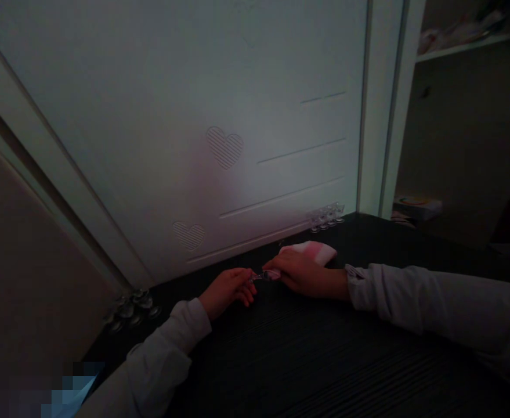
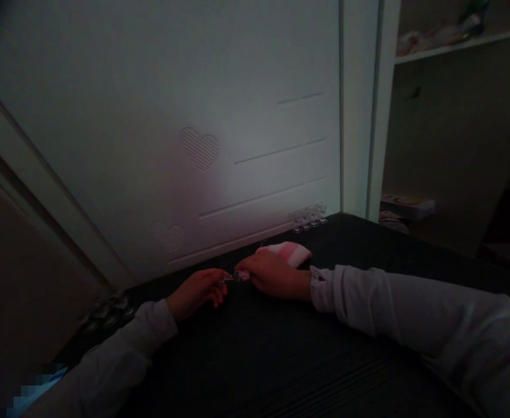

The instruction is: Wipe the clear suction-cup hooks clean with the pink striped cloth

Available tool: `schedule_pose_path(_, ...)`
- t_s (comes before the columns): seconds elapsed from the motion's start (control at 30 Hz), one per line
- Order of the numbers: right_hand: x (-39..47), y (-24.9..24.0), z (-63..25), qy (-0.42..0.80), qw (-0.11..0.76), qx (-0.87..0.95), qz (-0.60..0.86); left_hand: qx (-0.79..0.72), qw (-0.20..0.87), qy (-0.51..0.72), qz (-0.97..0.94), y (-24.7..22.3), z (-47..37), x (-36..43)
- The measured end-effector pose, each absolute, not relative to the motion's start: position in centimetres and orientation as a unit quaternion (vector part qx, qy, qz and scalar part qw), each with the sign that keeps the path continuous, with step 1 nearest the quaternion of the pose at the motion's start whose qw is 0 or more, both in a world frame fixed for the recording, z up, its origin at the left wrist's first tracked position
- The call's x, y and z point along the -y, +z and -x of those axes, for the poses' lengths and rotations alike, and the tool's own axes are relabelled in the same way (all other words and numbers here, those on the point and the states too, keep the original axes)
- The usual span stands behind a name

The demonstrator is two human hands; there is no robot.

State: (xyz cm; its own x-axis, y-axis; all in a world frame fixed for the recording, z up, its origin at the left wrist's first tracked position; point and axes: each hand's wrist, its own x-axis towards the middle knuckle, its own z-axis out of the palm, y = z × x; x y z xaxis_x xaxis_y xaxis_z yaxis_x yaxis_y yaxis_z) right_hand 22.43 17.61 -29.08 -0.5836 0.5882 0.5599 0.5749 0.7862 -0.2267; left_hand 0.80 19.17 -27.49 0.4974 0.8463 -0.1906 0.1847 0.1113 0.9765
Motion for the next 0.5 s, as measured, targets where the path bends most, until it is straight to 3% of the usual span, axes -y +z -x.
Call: schedule_pose_path(0.5,-17.65,-29.24,-22.39,0.016,0.317,0.890,0.326,-0.435,0.609,0.274,-0.603,-27.26,-0.68,-19.18)
